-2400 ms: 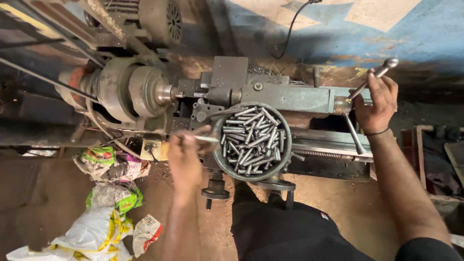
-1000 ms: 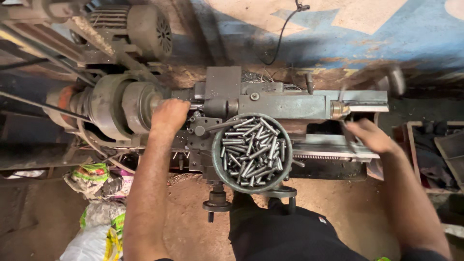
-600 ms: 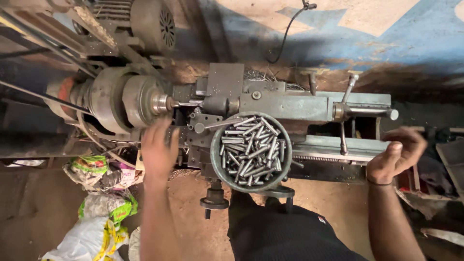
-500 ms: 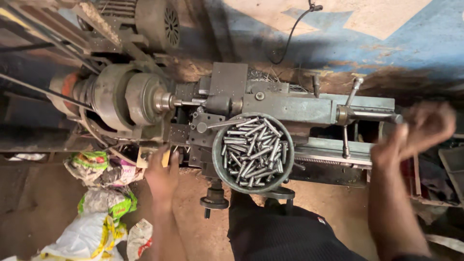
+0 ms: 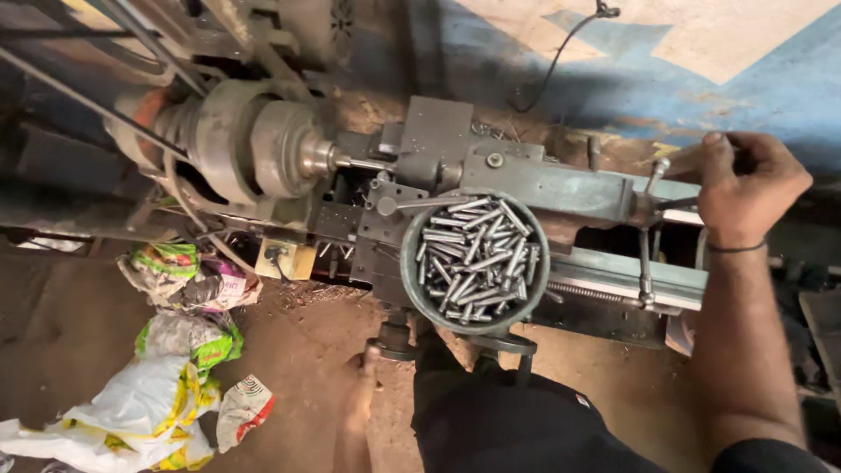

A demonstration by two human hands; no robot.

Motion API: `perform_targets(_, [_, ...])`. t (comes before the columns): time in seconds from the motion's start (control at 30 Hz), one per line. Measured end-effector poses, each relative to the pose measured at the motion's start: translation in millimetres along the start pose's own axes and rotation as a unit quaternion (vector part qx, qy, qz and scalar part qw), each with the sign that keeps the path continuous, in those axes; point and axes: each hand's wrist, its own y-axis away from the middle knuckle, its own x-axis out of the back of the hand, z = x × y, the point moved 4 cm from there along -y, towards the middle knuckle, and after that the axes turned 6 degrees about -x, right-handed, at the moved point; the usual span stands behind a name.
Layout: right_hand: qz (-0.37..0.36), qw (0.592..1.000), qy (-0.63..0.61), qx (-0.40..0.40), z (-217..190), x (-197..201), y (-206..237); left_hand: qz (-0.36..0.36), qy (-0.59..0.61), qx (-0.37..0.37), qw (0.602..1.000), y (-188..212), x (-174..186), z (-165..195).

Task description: The person operates a lathe to machine small metal pin parts. They insert a metal blank into the lathe chuck, turn the machine handles to feed and shape the spinning part, then remove the finished piece and drop it into a large bowl filled with similar machined pins, repeating the cycle.

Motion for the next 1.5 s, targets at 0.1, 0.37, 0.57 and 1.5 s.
perform_targets(0.1, [-0.002,1.000,0.013,-0.019,6.1,-2.7,-1.7,-0.035,-0.015,-0.009,0.999,26.8,-43.1,1.7])
perform_targets(0.37, [-0.008,1.000,0.009,-0.019,-15.7,-2.0,-4.3,-0.132,0.113,-0.156,0.972,-19.1,-18.1,16.1])
perform_targets(0.57, [-0.012,0.999,0.018,-0.031,-19.9,-0.4,-3.6,-0.210,0.314,0.080,0.923,-9.2,14.6,26.7])
perform_targets(1.5, [-0.033,0.974,-0.219,-0.054,-24.0,10.9,6.7,0.118,0.340,0.037,0.932,-0.1,-34.4,3.0])
